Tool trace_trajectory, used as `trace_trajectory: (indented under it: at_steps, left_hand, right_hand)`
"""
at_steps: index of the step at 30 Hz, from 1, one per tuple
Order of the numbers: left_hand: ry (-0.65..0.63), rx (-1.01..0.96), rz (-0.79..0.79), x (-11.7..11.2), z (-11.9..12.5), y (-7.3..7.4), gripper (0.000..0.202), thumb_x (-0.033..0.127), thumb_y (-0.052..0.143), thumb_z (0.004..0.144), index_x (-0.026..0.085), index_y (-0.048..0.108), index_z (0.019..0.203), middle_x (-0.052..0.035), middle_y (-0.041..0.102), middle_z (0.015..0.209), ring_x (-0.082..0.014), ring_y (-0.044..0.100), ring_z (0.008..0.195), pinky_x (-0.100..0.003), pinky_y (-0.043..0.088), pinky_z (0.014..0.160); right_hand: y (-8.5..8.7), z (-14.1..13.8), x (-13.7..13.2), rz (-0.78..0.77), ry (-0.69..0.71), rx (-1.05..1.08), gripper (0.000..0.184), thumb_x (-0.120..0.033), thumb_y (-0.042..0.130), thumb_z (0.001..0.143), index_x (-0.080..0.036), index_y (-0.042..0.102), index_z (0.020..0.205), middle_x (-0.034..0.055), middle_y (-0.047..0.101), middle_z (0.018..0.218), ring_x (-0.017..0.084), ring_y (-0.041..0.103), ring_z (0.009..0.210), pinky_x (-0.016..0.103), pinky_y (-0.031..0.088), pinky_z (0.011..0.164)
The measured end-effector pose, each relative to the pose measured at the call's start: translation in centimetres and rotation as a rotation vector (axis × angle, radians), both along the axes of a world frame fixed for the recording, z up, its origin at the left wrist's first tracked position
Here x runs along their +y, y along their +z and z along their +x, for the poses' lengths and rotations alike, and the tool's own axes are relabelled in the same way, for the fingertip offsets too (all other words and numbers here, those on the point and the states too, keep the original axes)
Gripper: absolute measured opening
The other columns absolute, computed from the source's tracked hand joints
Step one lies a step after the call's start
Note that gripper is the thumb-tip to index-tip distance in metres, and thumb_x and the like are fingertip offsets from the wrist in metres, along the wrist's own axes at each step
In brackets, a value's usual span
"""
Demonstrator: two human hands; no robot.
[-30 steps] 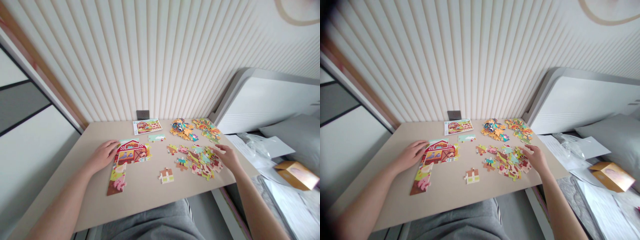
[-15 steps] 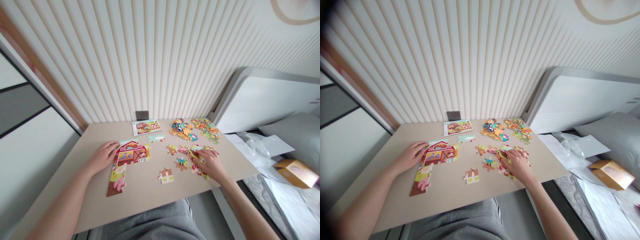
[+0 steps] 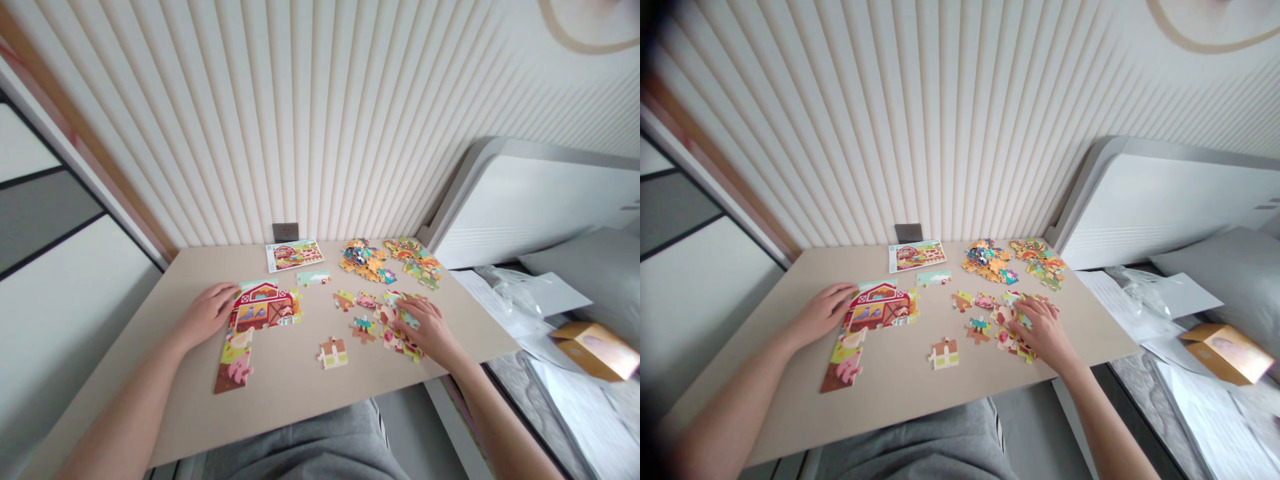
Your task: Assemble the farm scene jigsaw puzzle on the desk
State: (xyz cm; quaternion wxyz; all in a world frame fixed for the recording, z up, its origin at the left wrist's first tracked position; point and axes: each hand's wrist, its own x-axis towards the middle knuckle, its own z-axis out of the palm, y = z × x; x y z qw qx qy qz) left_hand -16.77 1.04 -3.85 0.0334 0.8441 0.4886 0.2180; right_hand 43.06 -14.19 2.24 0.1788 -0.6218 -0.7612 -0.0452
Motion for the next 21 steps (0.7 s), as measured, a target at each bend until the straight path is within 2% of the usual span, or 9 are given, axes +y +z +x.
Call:
trace_trajectory:
  at_steps: [2, 6, 10, 16, 21]
  left_hand:
    - [-0.005, 0.005, 0.001, 0.0, -0.1, 0.0, 0.049, 0.048, 0.039, 0.103, 0.024, 0.061, 0.140, -0.0108, 0.059, 0.144, -0.0288, 0.056, 0.132, -0.045, 0.042, 0.117]
    - [-0.001, 0.007, 0.004, 0.1, -0.1, -0.1, 0.049, 0.048, 0.038, 0.104, 0.024, 0.062, 0.139, -0.0109, 0.060, 0.143, -0.0290, 0.056, 0.132, -0.046, 0.043, 0.116]
    - [0.002, -0.001, 0.009, 0.0, 0.1, 0.1, 0.049, 0.048, 0.038, 0.103, 0.024, 0.063, 0.139, -0.0110, 0.060, 0.142, -0.0294, 0.057, 0.131, -0.047, 0.044, 0.115]
    - [0.002, -0.001, -0.001, -0.1, 0.1, 0.2, 0.049, 0.049, 0.039, 0.104, 0.026, 0.062, 0.140, -0.0105, 0.060, 0.143, -0.0294, 0.056, 0.132, -0.047, 0.043, 0.116]
    - [0.003, 0.001, -0.006, -0.1, 0.2, 0.2, 0.049, 0.048, 0.038, 0.104, 0.024, 0.062, 0.140, -0.0113, 0.059, 0.144, -0.0297, 0.055, 0.132, -0.048, 0.043, 0.116]
  right_hand:
    - [-0.3, -1.0, -0.1, -0.017, 0.036, 0.011, 0.045, -0.055, 0.062, 0.095, -0.030, 0.068, 0.132, 0.0091, 0.068, 0.136, 0.033, 0.058, 0.131, 0.052, 0.043, 0.111]
    - [-0.8, -1.8, -0.1, -0.038, 0.016, 0.036, 0.042, -0.052, 0.061, 0.096, -0.031, 0.068, 0.132, 0.0093, 0.069, 0.133, 0.033, 0.062, 0.126, 0.051, 0.048, 0.106]
    - [-0.6, -1.1, 0.1, 0.006, 0.004, 0.052, 0.046, -0.053, 0.060, 0.096, -0.030, 0.066, 0.136, 0.0096, 0.069, 0.134, 0.034, 0.060, 0.128, 0.052, 0.045, 0.109]
    - [0.2, -0.3, -0.1, 0.094, -0.117, 0.126, 0.052, -0.060, 0.056, 0.096, -0.028, 0.065, 0.137, 0.0122, 0.069, 0.130, 0.035, 0.062, 0.124, 0.051, 0.046, 0.105]
    - [0.7, -2.9, -1.2, 0.040, -0.012, 0.129, 0.048, -0.055, 0.058, 0.097, -0.029, 0.064, 0.137, 0.0108, 0.067, 0.135, 0.035, 0.059, 0.128, 0.052, 0.045, 0.108]
